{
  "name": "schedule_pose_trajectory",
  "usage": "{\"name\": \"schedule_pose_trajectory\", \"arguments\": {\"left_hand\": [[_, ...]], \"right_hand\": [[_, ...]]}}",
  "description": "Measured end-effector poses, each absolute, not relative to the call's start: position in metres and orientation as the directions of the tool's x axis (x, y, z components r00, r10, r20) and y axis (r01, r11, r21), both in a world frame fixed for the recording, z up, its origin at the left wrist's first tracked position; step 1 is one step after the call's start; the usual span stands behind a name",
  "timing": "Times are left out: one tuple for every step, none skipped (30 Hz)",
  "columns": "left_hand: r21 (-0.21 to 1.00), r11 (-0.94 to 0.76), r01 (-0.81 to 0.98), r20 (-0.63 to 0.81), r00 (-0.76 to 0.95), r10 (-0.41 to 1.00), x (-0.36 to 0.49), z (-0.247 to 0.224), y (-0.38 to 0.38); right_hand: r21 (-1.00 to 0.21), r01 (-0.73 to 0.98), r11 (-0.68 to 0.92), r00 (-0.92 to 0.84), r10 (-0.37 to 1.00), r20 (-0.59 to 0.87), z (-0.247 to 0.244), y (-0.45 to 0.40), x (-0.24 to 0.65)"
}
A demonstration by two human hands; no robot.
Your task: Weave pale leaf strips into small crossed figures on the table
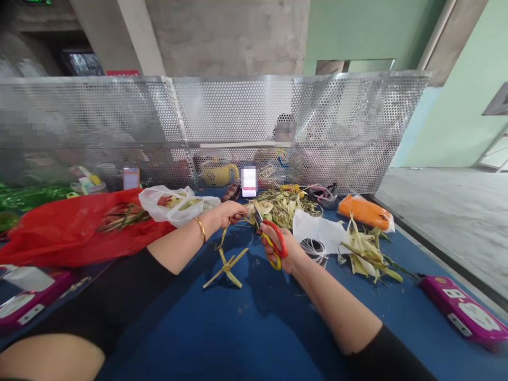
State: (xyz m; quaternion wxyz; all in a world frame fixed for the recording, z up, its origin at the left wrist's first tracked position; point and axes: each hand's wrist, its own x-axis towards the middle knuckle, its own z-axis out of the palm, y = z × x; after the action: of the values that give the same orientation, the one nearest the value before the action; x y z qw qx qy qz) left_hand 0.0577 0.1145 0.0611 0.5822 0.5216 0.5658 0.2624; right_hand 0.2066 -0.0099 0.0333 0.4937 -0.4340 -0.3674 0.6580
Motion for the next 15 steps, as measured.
{"name": "schedule_pose_trajectory", "arguments": {"left_hand": [[0.906,0.305,0.292,-0.376,0.228,0.898,0.061,0.063,0.118],[0.908,0.293,0.3,-0.368,0.233,0.9,0.065,0.064,0.121],[0.908,0.281,0.309,-0.36,0.238,0.902,0.067,0.065,0.124],[0.909,0.269,0.32,-0.353,0.243,0.904,0.07,0.067,0.127],[0.909,0.256,0.33,-0.345,0.248,0.905,0.071,0.068,0.129],[0.908,0.243,0.34,-0.338,0.253,0.907,0.073,0.07,0.131],[0.907,0.23,0.351,-0.33,0.258,0.908,0.073,0.072,0.132],[0.906,0.217,0.362,-0.323,0.263,0.909,0.073,0.073,0.133],[0.905,0.205,0.373,-0.316,0.267,0.911,0.073,0.075,0.134],[0.904,0.191,0.382,-0.306,0.266,0.914,0.072,0.076,0.134],[0.904,0.176,0.389,-0.291,0.259,0.921,0.071,0.077,0.134],[0.906,0.159,0.392,-0.269,0.244,0.932,0.071,0.077,0.133],[0.91,0.141,0.391,-0.242,0.221,0.945,0.07,0.078,0.133],[0.914,0.122,0.387,-0.209,0.19,0.959,0.069,0.077,0.132],[0.919,0.103,0.381,-0.174,0.156,0.972,0.068,0.076,0.132]], "right_hand": [[-0.913,-0.336,-0.23,-0.116,0.972,-0.202,0.033,-0.009,0.206],[-0.915,-0.341,-0.218,-0.097,0.976,-0.196,0.032,-0.008,0.206],[-0.916,-0.346,-0.205,-0.079,0.979,-0.189,0.031,-0.007,0.205],[-0.917,-0.352,-0.189,-0.063,0.982,-0.178,0.03,-0.006,0.206],[-0.917,-0.36,-0.173,-0.054,0.985,-0.165,0.029,-0.005,0.206],[-0.916,-0.367,-0.159,-0.05,0.987,-0.151,0.028,-0.004,0.207],[-0.915,-0.374,-0.149,-0.047,0.989,-0.142,0.028,-0.003,0.208],[-0.914,-0.379,-0.147,-0.046,0.989,-0.139,0.028,-0.002,0.209],[-0.912,-0.381,-0.149,-0.046,0.989,-0.143,0.028,-0.001,0.211],[-0.912,-0.382,-0.152,-0.044,0.988,-0.146,0.028,0.0,0.212],[-0.911,-0.384,-0.152,-0.041,0.988,-0.148,0.029,0.0,0.213],[-0.909,-0.388,-0.153,-0.042,0.988,-0.148,0.03,0.0,0.214],[-0.905,-0.396,-0.154,-0.052,0.988,-0.146,0.032,0.0,0.214],[-0.9,-0.408,-0.154,-0.065,0.988,-0.14,0.033,-0.001,0.215],[-0.892,-0.425,-0.157,-0.077,0.988,-0.137,0.035,-0.003,0.215]]}}
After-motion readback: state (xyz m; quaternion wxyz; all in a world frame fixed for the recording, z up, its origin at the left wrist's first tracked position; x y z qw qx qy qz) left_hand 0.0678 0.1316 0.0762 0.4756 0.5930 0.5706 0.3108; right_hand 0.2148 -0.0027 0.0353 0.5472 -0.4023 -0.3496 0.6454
